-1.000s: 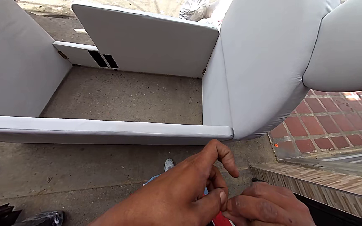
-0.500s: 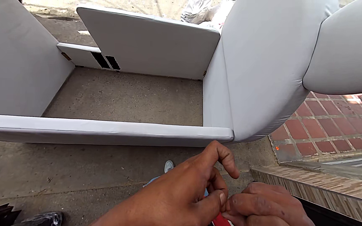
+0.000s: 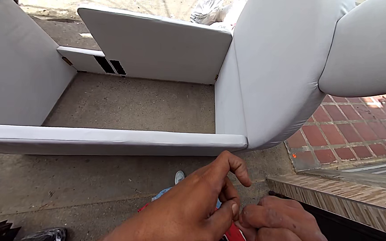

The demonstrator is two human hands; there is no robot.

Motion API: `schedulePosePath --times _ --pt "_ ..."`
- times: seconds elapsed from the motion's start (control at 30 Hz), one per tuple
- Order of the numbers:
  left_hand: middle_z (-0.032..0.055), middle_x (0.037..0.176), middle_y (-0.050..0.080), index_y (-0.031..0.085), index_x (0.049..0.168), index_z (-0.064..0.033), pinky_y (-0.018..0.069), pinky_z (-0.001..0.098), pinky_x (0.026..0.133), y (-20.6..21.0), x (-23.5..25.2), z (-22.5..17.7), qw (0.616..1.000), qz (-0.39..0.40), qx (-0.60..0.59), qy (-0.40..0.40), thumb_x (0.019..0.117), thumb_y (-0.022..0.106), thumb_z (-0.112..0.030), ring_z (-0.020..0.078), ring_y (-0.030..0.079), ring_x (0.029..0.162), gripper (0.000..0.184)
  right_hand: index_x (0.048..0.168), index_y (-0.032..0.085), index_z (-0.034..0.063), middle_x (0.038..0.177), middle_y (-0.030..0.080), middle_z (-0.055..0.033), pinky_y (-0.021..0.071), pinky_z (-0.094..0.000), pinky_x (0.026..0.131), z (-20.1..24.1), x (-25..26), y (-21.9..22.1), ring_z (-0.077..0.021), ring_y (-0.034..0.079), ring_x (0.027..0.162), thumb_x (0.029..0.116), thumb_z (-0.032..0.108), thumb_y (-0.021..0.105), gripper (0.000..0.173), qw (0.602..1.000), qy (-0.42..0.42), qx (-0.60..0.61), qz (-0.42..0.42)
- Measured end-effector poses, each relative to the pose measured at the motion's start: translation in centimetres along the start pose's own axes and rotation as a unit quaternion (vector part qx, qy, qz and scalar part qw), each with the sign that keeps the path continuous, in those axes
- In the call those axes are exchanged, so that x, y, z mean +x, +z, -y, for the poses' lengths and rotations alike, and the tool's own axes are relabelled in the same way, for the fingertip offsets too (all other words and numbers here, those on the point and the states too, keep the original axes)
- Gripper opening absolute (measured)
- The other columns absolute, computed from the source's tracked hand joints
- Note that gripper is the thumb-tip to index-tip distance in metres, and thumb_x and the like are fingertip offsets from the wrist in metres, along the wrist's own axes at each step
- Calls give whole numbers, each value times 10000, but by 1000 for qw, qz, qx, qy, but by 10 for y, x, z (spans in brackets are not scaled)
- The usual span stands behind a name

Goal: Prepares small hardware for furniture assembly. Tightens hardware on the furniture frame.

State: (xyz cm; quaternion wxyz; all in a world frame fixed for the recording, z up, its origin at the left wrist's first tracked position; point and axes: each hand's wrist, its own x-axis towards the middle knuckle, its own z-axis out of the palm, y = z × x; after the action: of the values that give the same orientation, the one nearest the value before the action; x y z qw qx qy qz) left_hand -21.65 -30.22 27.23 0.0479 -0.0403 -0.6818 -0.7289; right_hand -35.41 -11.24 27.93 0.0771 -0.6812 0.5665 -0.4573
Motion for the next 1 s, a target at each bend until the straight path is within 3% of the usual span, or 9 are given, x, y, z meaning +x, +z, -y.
schedulePosePath --times 0.3,0.6,1.0 --pt "103 1282 568 390 1279 -94 610 336 741 3 -1 8 995 6 -91 44 973 556 -9 164 669 868 358 879 589 124 948 745 -44 551 -243 616 3 -9 3 -139 676 714 896 75 774 192 998 11 -9 -63" --pt "103 1300 552 390 1220 -97 609 327 723 0 -3 7 994 19 -98 40 961 558 15 160 667 863 329 877 597 120 945 743 -51 552 -247 616 5 -7 6 -144 678 716 897 73 771 181 998 13 2 -59" --pt "95 1284 564 401 1259 -96 611 334 704 -4 -10 4 995 33 -94 10 960 562 28 163 666 834 362 878 624 111 951 745 -56 562 -265 638 6 -2 8 -157 686 745 897 83 769 149 1000 0 8 -18"
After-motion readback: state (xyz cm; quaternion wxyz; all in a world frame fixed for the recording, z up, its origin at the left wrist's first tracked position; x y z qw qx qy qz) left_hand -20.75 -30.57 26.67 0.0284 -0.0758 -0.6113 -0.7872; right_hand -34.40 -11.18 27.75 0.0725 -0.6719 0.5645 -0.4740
